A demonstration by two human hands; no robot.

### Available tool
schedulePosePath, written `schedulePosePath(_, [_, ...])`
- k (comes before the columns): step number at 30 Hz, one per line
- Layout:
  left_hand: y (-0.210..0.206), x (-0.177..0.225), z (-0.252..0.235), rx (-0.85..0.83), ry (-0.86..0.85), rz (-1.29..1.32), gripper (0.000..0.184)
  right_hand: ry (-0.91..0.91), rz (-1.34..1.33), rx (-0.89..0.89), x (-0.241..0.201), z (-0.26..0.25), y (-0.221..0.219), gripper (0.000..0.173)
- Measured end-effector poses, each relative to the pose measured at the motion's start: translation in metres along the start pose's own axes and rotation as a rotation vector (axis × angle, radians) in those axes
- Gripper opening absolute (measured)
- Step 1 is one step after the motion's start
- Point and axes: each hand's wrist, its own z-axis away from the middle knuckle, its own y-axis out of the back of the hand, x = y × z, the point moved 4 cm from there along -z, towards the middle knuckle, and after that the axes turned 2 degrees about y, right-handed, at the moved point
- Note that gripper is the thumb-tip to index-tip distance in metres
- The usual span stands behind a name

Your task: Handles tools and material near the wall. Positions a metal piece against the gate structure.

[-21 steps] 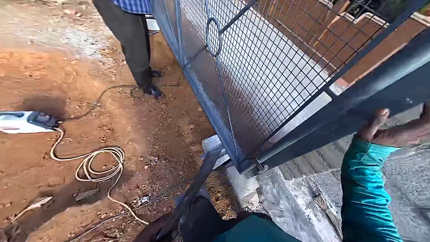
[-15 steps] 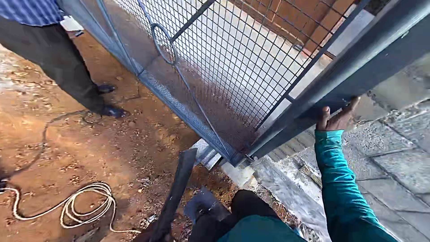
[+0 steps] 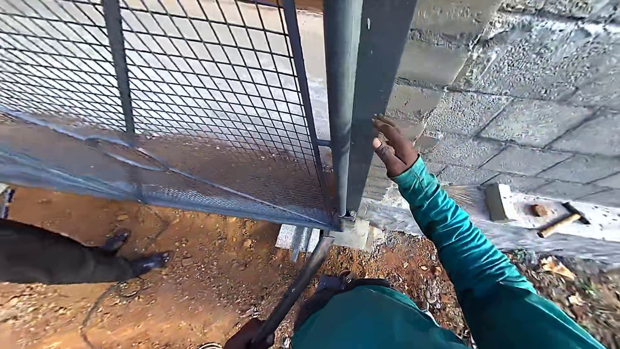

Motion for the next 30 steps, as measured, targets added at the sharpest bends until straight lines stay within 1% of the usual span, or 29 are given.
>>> schedulePosePath(2, [-0.004, -0.007, -0.006, -0.011, 0.006, -0.014, 0.037, -0.065, -0.057, 0.080, -0.012, 0.004, 0.014, 0.050])
schedulePosePath(3, [-0.008, -0.013, -0.010, -0.013, 0.017, -0.017, 0.038, -0.088, -0.104, 0.065, -0.017, 0.010, 0.016, 0.050])
schedulePosePath(4, [-0.012, -0.018, -0.014, -0.024, 0.038, -0.025, 0.039, -0.088, -0.142, 0.003, -0.021, 0.020, 0.012, 0.049])
schedulePosePath(5, [-0.014, -0.020, -0.018, -0.053, 0.063, -0.038, 0.040, -0.091, -0.152, -0.107, -0.026, 0.035, 0.000, 0.046])
schedulePosePath(6, [-0.014, -0.017, -0.021, -0.084, 0.068, -0.055, 0.040, -0.112, -0.141, -0.262, -0.032, 0.052, -0.018, 0.041])
schedulePosePath(7, [-0.012, -0.009, -0.024, -0.112, 0.061, -0.056, 0.039, -0.190, -0.128, -0.456, -0.041, 0.068, -0.038, 0.039])
schedulePosePath(8, [-0.008, 0.001, -0.027, -0.140, 0.058, -0.053, 0.038, -0.303, -0.111, -0.645, -0.049, 0.082, -0.059, 0.040])
schedulePosePath(9, [-0.002, 0.011, -0.030, -0.170, 0.066, -0.047, 0.036, -0.390, -0.096, -0.760, -0.055, 0.095, -0.077, 0.043])
schedulePosePath(10, [0.006, 0.023, -0.035, -0.199, 0.064, -0.050, 0.034, -0.424, -0.096, -0.768, -0.056, 0.105, -0.088, 0.041])
schedulePosePath(11, [0.017, 0.034, -0.041, -0.225, 0.047, -0.058, 0.032, -0.452, -0.102, -0.695, -0.057, 0.108, -0.089, 0.036])
schedulePosePath(12, [0.033, 0.043, -0.050, -0.248, 0.009, -0.080, 0.033, -0.436, -0.123, -0.568, -0.058, 0.106, -0.084, 0.031])
schedulePosePath(13, [0.053, 0.053, -0.060, -0.257, -0.054, -0.108, 0.036, -0.374, -0.163, -0.457, -0.060, 0.101, -0.074, 0.029])
schedulePosePath(15, [0.100, 0.089, -0.081, -0.200, -0.266, -0.205, 0.045, -0.148, -0.249, -0.230, -0.068, 0.086, -0.052, 0.027])
schedulePosePath(17, [0.146, 0.146, -0.098, -0.018, -0.516, -0.432, 0.057, -0.040, -0.292, -0.056, -0.086, 0.065, -0.030, 0.022])
schedulePosePath(19, [0.184, 0.212, -0.102, 0.214, -0.657, -0.681, 0.076, -0.015, -0.288, 0.095, -0.106, 0.044, -0.012, 0.021])
schedulePosePath(20, [0.200, 0.241, -0.103, 0.356, -0.739, -0.774, 0.081, -0.001, -0.268, 0.182, -0.114, 0.031, -0.003, 0.022])
schedulePosePath(21, [0.214, 0.265, -0.105, 0.507, -0.847, -0.849, 0.079, 0.016, -0.251, 0.264, -0.120, 0.020, 0.005, 0.022])
schedulePosePath(23, [0.241, 0.310, -0.110, 0.727, -1.089, -0.933, 0.065, 0.055, -0.254, 0.405, -0.130, -0.007, 0.023, 0.025])
schedulePosePath(24, [0.253, 0.332, -0.115, 0.798, -1.203, -0.939, 0.060, 0.076, -0.264, 0.459, -0.136, -0.023, 0.033, 0.025])
schedulePosePath(26, [0.275, 0.374, -0.127, 0.875, -1.342, -0.926, 0.059, 0.115, -0.262, 0.534, -0.145, -0.054, 0.052, 0.026])
schedulePosePath(30, [0.312, 0.437, -0.148, 1.019, -1.452, -0.909, 0.062, 0.211, -0.248, 0.570, -0.158, -0.112, 0.083, 0.023])
